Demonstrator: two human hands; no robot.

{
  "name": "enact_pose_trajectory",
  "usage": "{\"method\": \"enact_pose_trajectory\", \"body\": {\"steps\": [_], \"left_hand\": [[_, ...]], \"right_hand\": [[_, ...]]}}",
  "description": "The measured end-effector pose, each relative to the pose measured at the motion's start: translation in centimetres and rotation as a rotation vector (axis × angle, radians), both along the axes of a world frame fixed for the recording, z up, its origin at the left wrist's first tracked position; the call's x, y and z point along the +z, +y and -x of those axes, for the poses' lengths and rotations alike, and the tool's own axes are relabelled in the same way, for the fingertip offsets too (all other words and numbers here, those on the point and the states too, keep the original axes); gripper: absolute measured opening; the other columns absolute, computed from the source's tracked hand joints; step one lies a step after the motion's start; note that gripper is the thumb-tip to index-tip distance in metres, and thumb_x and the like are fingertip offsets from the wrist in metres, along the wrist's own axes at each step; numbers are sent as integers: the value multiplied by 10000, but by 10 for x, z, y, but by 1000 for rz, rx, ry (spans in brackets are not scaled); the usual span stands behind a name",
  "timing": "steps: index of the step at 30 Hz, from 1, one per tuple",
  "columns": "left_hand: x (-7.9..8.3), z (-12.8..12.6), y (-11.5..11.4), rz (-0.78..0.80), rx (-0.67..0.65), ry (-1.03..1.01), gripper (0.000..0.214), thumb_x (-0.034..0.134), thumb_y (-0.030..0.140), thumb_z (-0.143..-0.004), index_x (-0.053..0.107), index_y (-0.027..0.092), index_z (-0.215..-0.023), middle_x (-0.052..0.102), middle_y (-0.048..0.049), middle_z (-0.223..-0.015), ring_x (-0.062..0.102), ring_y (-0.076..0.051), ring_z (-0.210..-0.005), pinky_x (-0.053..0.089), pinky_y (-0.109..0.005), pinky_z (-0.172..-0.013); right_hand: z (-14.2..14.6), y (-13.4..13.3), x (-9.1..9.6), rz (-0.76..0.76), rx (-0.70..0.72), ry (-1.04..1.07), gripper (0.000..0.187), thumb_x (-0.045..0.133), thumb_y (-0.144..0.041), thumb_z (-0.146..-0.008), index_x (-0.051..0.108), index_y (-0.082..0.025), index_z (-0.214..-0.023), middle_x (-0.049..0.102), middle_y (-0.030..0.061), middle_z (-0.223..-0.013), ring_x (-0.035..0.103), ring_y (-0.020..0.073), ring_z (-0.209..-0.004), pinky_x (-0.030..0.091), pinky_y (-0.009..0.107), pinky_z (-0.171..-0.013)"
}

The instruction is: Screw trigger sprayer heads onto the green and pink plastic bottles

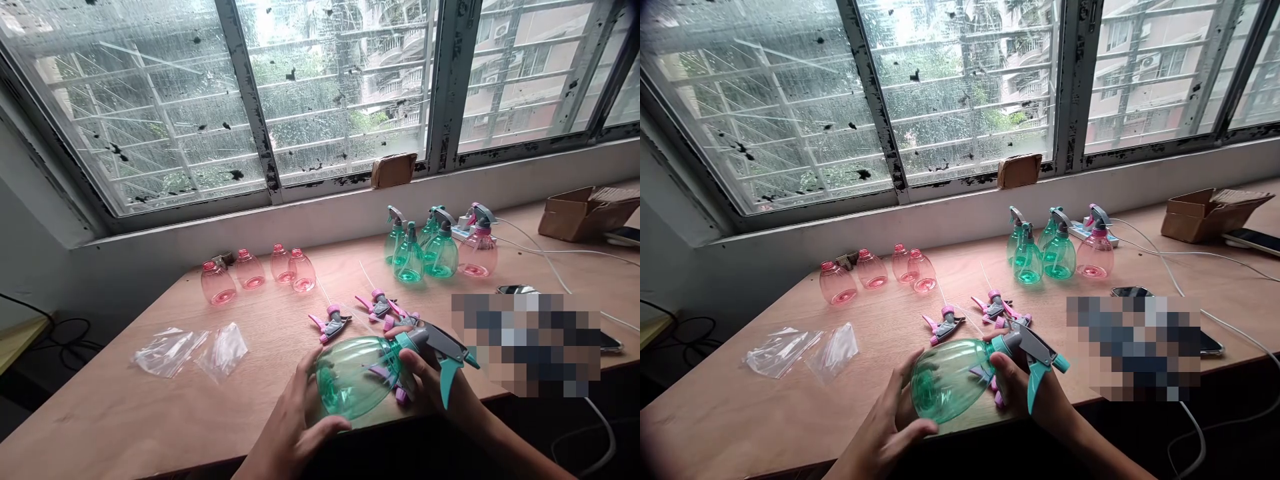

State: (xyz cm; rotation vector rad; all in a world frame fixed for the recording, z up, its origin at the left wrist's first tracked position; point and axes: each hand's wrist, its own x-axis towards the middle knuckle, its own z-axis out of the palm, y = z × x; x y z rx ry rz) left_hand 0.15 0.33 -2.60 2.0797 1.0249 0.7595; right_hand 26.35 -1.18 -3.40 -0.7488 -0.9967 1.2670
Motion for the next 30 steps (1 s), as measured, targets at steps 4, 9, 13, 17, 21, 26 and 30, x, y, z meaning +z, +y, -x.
{"method": "enact_pose_trajectory", "body": {"steps": [4, 9, 13, 17, 21, 26, 30], "left_hand": [[-8, -5, -1, -164, 64, -60, 949, 827, 436, -829, 235, 408, -1570, 390, -124, -1583, 435, -387, -1443, 368, -578, -1200], [-9, -5, 2, -227, 34, -64, 944, 824, 516, -803, 284, 389, -1567, 413, -137, -1519, 433, -396, -1428, 373, -595, -1191], [-9, -4, 2, -328, 48, -34, 912, 793, 524, -830, 293, 377, -1579, 411, -126, -1530, 402, -387, -1451, 365, -561, -1208], [-9, -6, -1, -376, 62, -29, 863, 763, 517, -860, 300, 385, -1576, 423, -118, -1537, 414, -379, -1445, 385, -558, -1195], [-6, -5, -2, -323, 70, -28, 913, 825, 475, -818, 309, 421, -1569, 448, -103, -1545, 411, -378, -1456, 358, -558, -1213], [7, -1, 0, 122, -112, -177, 950, 723, 704, -787, 344, 336, -1577, 451, -127, -1593, 393, -415, -1476, 315, -582, -1229], [20, 3, 1, 342, -213, -276, 892, 474, 805, -874, 336, 292, -1591, 386, -105, -1642, 309, -399, -1523, 274, -569, -1247]], "right_hand": [[-2, 2, -7, -5, 38, -31, 483, 787, -589, -824, 661, -193, -1069, 515, -74, -494, 489, 125, -410, 516, 283, -453], [-3, 5, -15, 1, 54, -35, 456, 768, -566, -855, 646, -189, -1080, 516, -74, -515, 504, 122, -421, 501, 271, -461], [-2, 4, -16, 1, 51, -34, 448, 762, -576, -855, 649, -189, -1050, 493, -85, -492, 492, 115, -419, 494, 261, -460], [-1, 2, -13, 28, 74, -10, 405, 772, -566, -851, 661, -193, -961, 486, -87, -494, 465, 102, -427, 496, 255, -470], [-2, 3, -9, 9, 72, -37, 464, 749, -571, -869, 597, -181, -667, 498, -54, -492, 484, 102, -437, 492, 254, -479], [-5, 4, -9, -48, 134, -30, 522, 717, -567, -893, 570, -177, -579, 478, -46, -489, 465, 101, -442, 480, 264, -493], [-6, 2, -13, -40, 152, -9, 374, 759, -557, -864, 666, -195, -871, 511, -60, -546, 475, 108, -453, 421, 245, -469]]}}
